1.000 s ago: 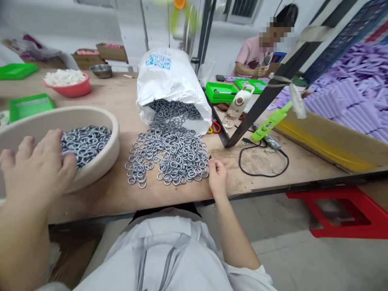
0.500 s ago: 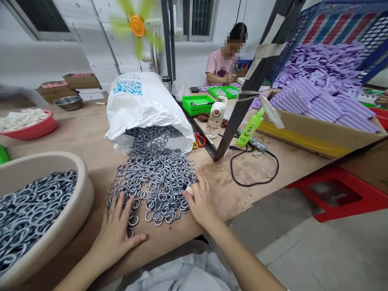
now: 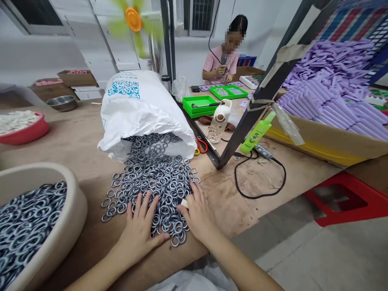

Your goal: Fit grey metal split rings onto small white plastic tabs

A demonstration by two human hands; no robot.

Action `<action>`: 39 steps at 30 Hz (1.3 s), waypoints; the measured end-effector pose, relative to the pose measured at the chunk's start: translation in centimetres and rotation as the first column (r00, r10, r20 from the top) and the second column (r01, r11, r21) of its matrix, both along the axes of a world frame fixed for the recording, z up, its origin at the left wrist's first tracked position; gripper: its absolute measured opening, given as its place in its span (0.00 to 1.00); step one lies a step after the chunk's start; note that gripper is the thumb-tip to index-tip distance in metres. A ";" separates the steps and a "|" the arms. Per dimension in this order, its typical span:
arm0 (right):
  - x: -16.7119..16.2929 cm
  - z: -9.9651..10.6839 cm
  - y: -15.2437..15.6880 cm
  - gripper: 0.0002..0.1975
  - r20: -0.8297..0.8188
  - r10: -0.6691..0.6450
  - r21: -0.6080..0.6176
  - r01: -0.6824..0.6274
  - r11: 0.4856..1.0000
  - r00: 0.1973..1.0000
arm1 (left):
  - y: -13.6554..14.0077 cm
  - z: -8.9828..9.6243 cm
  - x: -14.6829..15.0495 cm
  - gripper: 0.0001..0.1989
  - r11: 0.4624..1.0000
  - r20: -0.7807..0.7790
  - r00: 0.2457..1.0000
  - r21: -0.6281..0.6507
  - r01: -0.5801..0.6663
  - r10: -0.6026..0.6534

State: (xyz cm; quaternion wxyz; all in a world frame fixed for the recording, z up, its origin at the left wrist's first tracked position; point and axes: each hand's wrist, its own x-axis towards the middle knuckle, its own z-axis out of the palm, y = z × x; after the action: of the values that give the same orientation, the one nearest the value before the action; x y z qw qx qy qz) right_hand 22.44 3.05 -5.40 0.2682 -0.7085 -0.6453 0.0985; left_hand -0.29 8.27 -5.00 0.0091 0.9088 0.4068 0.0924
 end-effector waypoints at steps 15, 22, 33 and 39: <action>-0.1 4.2 2.8 0.18 -0.248 0.109 0.223 -0.052 0.973 0.963 | 0.1 1.3 0.5 0.44 0.992 0.060 0.997 -0.122 -0.041 0.049; 0.0 3.2 -0.4 0.21 -0.373 0.007 0.295 0.112 0.949 0.928 | 0.0 1.3 0.6 0.41 0.998 0.062 0.998 -0.067 -0.013 0.017; 7.3 0.7 1.5 0.19 0.081 -0.514 0.218 0.488 0.845 0.854 | -0.3 0.6 -0.2 0.37 0.997 0.207 0.977 0.049 -0.063 0.051; 8.5 -0.6 -4.8 0.15 0.077 -0.378 0.466 0.301 0.832 0.923 | 1.2 0.7 -1.8 0.23 0.969 0.507 0.833 -0.013 -0.248 0.220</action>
State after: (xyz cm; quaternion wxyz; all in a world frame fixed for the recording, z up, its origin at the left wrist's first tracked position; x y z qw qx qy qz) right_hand 30.91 -1.75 -5.95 0.3819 -0.7371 -0.5339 -0.1605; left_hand -2.07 9.43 -4.25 0.0799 0.7960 0.4956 0.3382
